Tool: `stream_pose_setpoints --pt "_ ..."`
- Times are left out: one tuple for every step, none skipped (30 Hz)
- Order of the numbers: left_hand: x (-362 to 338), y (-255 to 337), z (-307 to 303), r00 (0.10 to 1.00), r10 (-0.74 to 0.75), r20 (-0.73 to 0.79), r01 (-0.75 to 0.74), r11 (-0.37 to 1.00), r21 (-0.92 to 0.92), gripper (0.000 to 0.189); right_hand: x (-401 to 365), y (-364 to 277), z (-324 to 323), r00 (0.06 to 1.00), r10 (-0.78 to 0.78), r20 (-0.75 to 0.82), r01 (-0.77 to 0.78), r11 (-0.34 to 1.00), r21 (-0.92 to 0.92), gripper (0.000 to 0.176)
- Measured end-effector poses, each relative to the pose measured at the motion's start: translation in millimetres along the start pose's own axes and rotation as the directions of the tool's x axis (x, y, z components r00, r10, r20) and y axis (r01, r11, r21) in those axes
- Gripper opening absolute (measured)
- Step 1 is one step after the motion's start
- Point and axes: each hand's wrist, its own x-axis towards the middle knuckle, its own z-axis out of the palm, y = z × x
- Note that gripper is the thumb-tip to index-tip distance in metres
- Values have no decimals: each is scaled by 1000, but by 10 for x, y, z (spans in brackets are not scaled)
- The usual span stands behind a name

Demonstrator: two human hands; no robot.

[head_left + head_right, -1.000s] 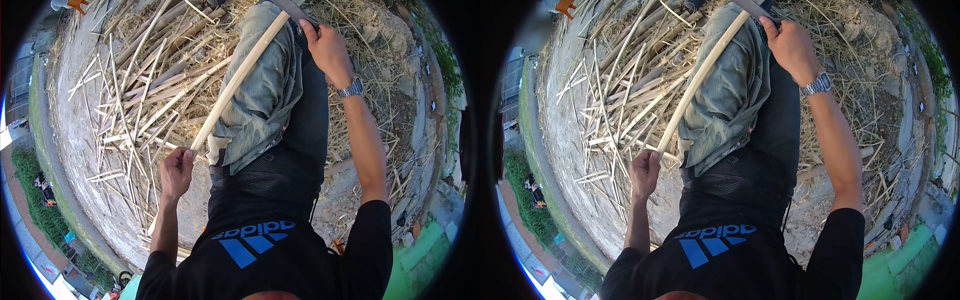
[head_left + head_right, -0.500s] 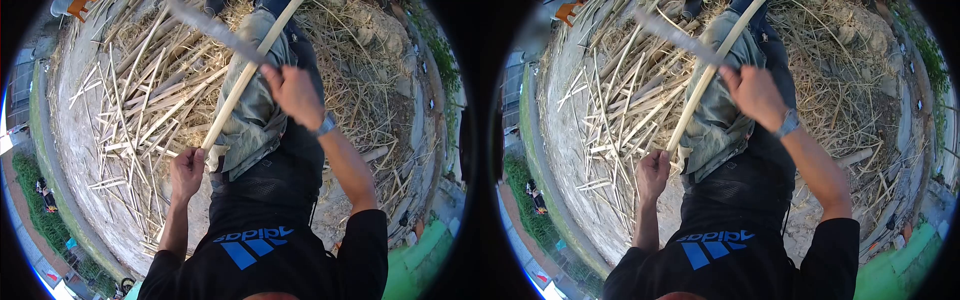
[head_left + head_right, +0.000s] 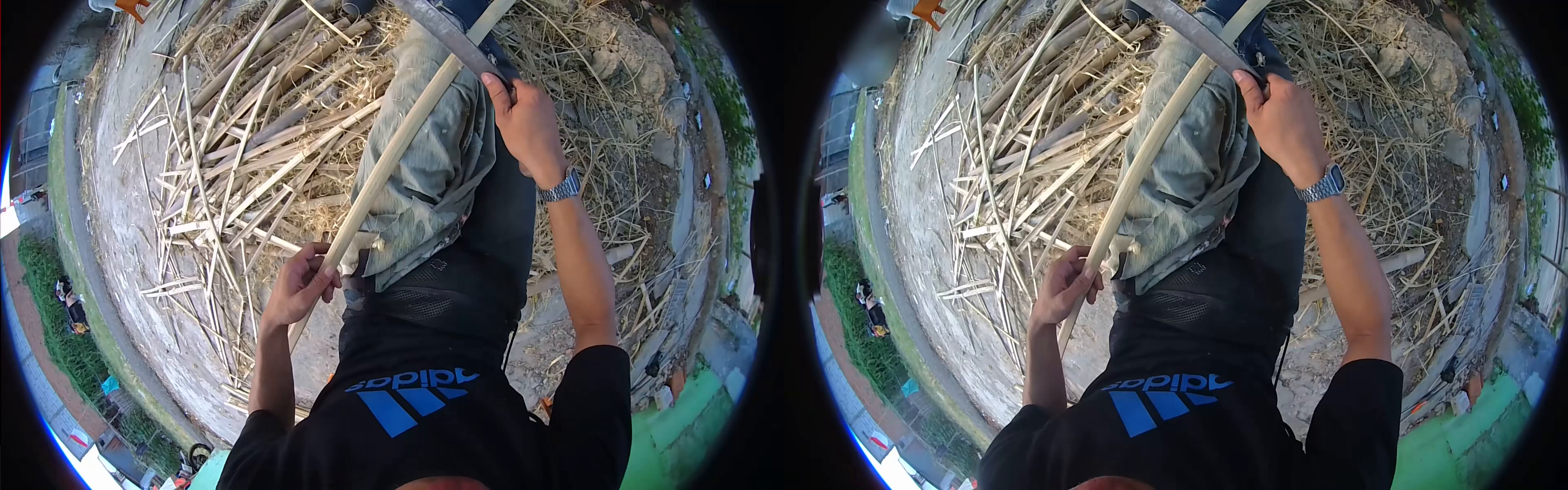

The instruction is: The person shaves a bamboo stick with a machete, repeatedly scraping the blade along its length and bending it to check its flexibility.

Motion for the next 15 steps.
stream_pose_setpoints --pt "-63 -85 -56 1000 -10 -4 10 1000 -4 27 -26 9 -3 1000 24 2 -24 999 -25 57" --pt "-155 -222 -125 998 -62 -33 67 981 180 26 -36 19 -4 1000 26 11 -26 999 -21 57" --pt "-262 -312 -193 992 -107 -70 125 925 359 26 -35 24 -8 999 49 9 -49 999 7 57" --pt "-389 -343 -254 979 -197 -59 204 897 392 22 -41 25 -16 997 76 5 -76 996 36 57" --pt "-534 -415 -311 976 -207 -63 214 894 394 22 -50 10 -39 997 82 12 -82 996 42 57" --pt "-666 -534 -362 961 -235 -145 270 912 309 20 -39 -14 -70 997 70 10 -71 995 65 58" --pt "-762 -646 -373 937 -267 -225 315 924 217 19 -34 -21 -79 998 56 7 -57 994 88 59" --pt "-825 -754 -356 920 -155 -359 201 975 94 26 -33 54 -54 996 91 25 -93 986 136 57" --pt "-826 -779 -369 917 -155 -368 202 975 92 26 -30 33 -98 996 84 28 -87 986 142 57" --pt "-814 -787 -388 901 -100 -423 191 966 177 33 -37 -23 -187 969 194 149 -227 941 249 55" --pt "-791 -782 -408 882 -39 -470 182 948 263 40 -46 -44 -245 918 284 278 -369 868 332 53" --pt "-740 -699 -389 877 -12 -480 213 906 367 49 -49 29 -289 905 257 339 -379 849 368 47" --pt "-698 -602 -365 875 -8 -484 210 907 365 49 -61 87 -318 907 252 337 -373 851 370 47" --pt "-660 -502 -342 895 -82 -438 249 907 339 50 -92 143 -339 930 173 324 -307 850 427 47" --pt "-629 -435 -330 909 -159 -385 291 903 316 51 -132 146 -373 947 98 307 -243 843 480 50"
